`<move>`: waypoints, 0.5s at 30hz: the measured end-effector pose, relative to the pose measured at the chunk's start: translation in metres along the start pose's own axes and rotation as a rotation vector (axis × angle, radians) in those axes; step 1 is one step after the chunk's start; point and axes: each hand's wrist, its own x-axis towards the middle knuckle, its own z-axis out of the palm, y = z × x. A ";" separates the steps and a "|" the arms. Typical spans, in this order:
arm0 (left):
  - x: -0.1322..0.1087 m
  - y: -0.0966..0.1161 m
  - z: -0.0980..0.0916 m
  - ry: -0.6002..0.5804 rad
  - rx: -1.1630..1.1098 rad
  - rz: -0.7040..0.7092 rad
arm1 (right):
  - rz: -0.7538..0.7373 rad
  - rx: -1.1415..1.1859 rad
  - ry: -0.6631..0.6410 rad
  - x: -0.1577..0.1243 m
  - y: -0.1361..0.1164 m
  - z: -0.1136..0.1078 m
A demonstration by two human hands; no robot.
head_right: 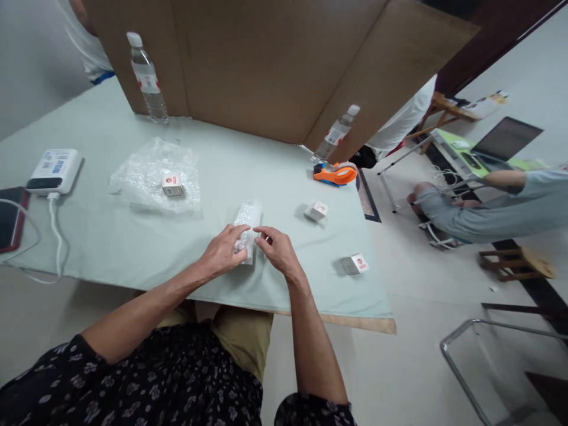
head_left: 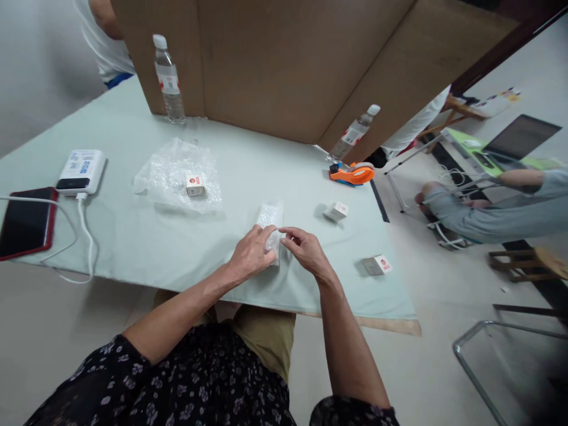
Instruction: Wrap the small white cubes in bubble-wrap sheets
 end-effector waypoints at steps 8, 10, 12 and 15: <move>0.010 0.003 -0.002 -0.101 0.061 -0.063 | 0.091 0.043 0.145 0.029 0.019 0.015; 0.010 0.004 -0.003 -0.109 0.059 -0.057 | 0.147 0.047 0.199 0.042 0.025 0.015; 0.010 0.006 -0.004 -0.121 0.066 -0.058 | 0.206 0.072 0.204 0.058 0.031 0.017; 0.010 0.008 -0.006 -0.128 0.077 -0.066 | 0.249 0.104 0.118 0.082 0.037 0.021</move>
